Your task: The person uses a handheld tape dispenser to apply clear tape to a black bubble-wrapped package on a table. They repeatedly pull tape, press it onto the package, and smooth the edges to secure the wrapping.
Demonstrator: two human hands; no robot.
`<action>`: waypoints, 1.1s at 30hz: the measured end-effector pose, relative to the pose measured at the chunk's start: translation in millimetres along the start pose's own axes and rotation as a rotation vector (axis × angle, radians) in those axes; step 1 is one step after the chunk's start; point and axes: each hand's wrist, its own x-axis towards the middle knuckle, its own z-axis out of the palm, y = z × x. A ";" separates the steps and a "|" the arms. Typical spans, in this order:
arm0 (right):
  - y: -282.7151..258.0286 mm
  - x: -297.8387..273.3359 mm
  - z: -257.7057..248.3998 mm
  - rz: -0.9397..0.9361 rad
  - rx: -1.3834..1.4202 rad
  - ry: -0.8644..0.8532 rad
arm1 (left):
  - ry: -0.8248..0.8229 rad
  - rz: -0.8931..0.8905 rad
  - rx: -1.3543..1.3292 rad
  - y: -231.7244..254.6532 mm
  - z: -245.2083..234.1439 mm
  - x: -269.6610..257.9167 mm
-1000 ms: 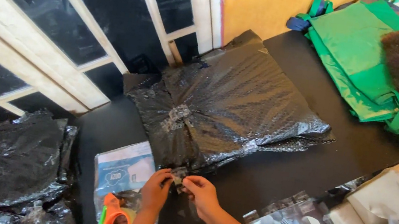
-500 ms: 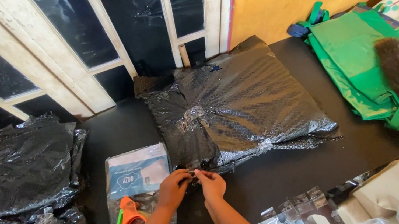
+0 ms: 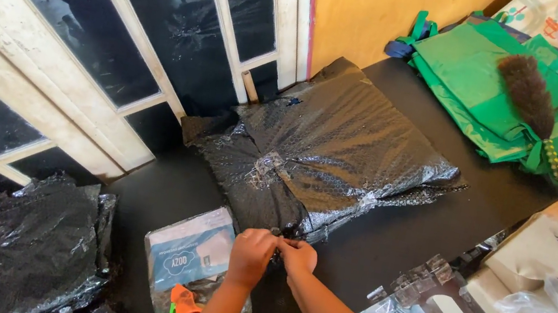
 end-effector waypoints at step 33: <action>57.0 21.6 -30.1 -0.612 -0.225 -0.192 | -0.156 0.032 -0.025 -19.7 58.3 -35.6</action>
